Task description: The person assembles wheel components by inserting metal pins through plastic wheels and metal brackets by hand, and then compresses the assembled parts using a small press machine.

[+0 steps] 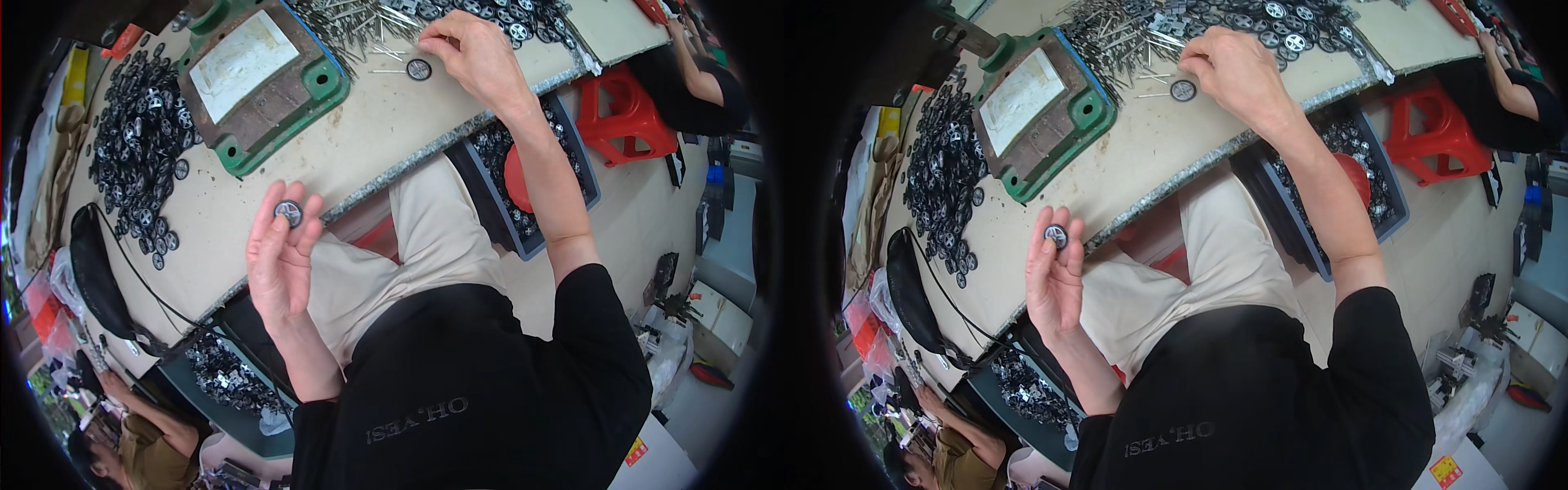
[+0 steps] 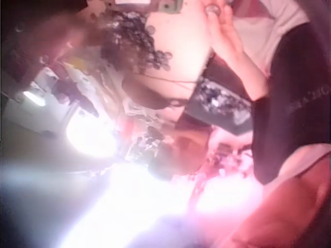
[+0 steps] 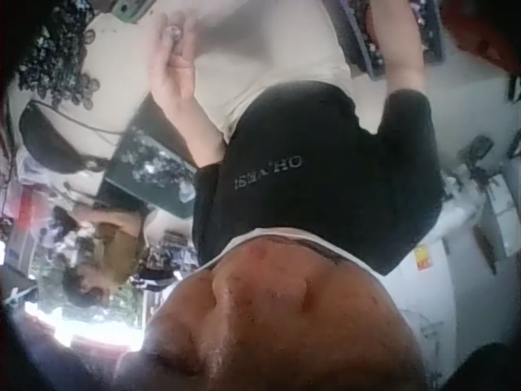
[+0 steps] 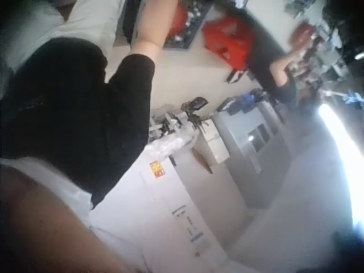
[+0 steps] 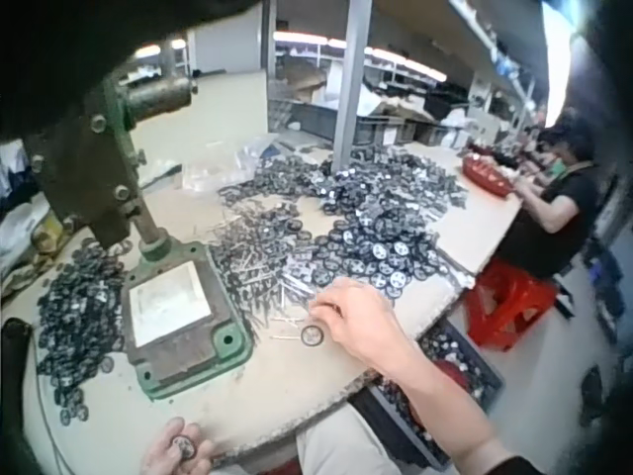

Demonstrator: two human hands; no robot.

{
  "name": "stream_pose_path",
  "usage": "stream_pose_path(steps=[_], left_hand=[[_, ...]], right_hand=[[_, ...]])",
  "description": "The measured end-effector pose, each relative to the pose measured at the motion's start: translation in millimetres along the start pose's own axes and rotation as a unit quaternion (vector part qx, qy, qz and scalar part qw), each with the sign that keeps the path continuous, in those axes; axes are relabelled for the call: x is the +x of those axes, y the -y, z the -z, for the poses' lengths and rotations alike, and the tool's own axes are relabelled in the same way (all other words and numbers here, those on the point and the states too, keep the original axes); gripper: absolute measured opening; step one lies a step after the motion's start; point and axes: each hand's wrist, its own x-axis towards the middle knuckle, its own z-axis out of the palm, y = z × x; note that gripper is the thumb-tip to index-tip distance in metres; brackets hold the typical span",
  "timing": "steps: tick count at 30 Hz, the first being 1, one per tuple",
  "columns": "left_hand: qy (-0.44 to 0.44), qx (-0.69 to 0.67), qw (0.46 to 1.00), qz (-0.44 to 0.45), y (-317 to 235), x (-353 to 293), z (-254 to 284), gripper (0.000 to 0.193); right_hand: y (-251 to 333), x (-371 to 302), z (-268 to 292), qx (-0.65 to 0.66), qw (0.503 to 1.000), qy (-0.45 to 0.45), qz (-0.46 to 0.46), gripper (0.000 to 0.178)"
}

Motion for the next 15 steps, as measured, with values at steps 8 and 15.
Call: stream_pose_path(steps=[8,15], left_hand=[[0.035,-0.016,0.999,0.033,9.4,-2.7,-8.9,0.042],[0.048,0.004,0.998,0.037,4.7,1.3,-11.7,0.043]], right_hand=[[32.1,4.3,-28.1,0.011,0.993,0.08,0.081,0.011],[39.5,24.5,-40.8,-0.055,0.978,0.094,0.175,0.012]])
